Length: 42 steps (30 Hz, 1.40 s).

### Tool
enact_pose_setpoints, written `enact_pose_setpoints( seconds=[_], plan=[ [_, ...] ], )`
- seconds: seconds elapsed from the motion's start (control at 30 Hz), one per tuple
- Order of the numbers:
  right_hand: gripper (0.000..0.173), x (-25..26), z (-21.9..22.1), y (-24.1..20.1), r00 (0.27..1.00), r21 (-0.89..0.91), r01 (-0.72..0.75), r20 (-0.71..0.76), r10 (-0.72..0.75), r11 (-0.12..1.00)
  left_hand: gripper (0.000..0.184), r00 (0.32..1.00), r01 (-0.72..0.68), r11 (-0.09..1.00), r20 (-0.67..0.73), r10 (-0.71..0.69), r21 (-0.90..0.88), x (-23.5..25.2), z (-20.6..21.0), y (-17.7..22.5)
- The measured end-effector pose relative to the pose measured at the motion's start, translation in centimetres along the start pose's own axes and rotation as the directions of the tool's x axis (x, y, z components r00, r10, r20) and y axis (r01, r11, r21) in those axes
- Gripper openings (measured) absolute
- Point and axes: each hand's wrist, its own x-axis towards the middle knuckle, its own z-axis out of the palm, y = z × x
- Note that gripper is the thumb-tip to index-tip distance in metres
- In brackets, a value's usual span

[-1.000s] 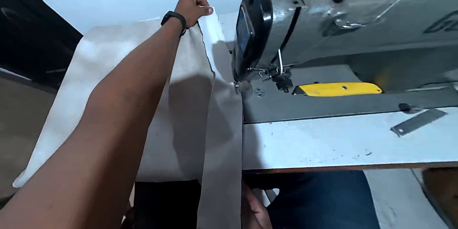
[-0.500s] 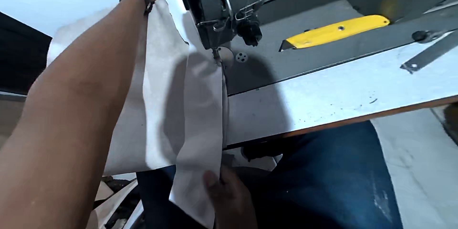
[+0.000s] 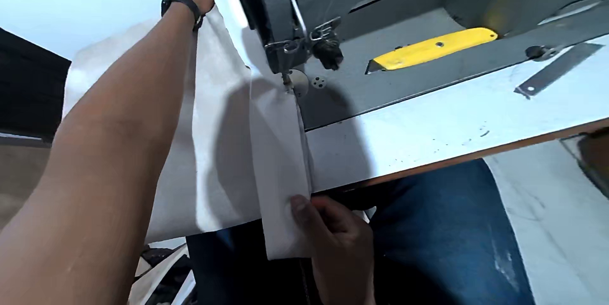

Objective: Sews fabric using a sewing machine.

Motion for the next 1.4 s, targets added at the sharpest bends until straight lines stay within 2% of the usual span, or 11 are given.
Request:
enact_pose_setpoints(
  seconds=[0.23,0.4,0.53,0.67,0.77,0.9,1.0,1.1,1.17,1.3,1.4],
  plan=[
    [0.018,0.2,-1.8,-0.7,0.995,-0.035,-0.045,0.089,0.048,0.998,0.033,1.000,-0.011,0.999,0.019,0.012,-0.037,1.3,-0.1,-1.1],
    [0.024,0.0,-4.9,0.0,0.979,-0.119,0.150,0.159,-0.130,0.982,0.043,0.999,0.026,1.000,0.026,-0.026,0.014,1.5,0.2,-2.3],
    [0.054,1.0,-7.2,-0.8,0.903,-0.499,0.390,0.372,-0.215,0.774,0.048,0.997,0.075,0.994,0.019,-0.077,0.076,1.4,0.3,-2.6],
    [0.047,2.5,-7.1,-1.4,0.827,-0.645,0.554,0.497,-0.262,0.526,0.047,0.998,0.036,0.996,0.042,-0.039,0.084,1.4,0.2,-2.0],
    [0.044,3.0,-8.4,-1.9,0.827,-0.579,0.531,0.515,-0.227,0.619,0.037,1.000,0.004,1.000,0.029,-0.005,0.024,1.4,0.0,-1.7],
    [0.044,1.0,-8.8,-2.0,0.919,-0.345,0.190,0.391,-0.043,0.919,0.038,0.999,0.044,0.999,-0.019,-0.044,-0.008,1.2,0.0,-1.7],
    [0.052,-0.6,-7.8,-2.5,0.900,-0.185,0.041,0.434,0.044,0.982,0.044,0.982,0.090,0.995,-0.170,-0.083,0.035,-0.3,-1.1,-1.7],
    [0.043,-2.2,-6.6,-3.6,0.875,-0.101,0.102,0.483,-0.041,0.990,0.044,0.966,-0.126,0.982,-0.207,0.153,0.138,-6.4,-3.0,-1.7],
    [0.037,-2.8,-5.5,-4.0,0.866,-0.036,0.153,0.487,-0.117,0.988,0.037,0.974,-0.215,0.974,-0.061,0.219,0.064,-16.4,-3.7,0.5],
    [0.033,-3.6,-4.1,-3.9,0.850,0.142,0.172,0.479,-0.220,0.975,0.048,0.907,0.171,0.860,0.417,0.053,-0.481,-38.0,-0.3,3.8],
    [0.029,-4.2,-4.2,-3.7,0.817,0.008,0.321,0.503,-0.281,0.947,0.067,0.929,0.334,0.454,0.369,-0.014,-0.826,-44.1,3.5,6.6]
  ],
)
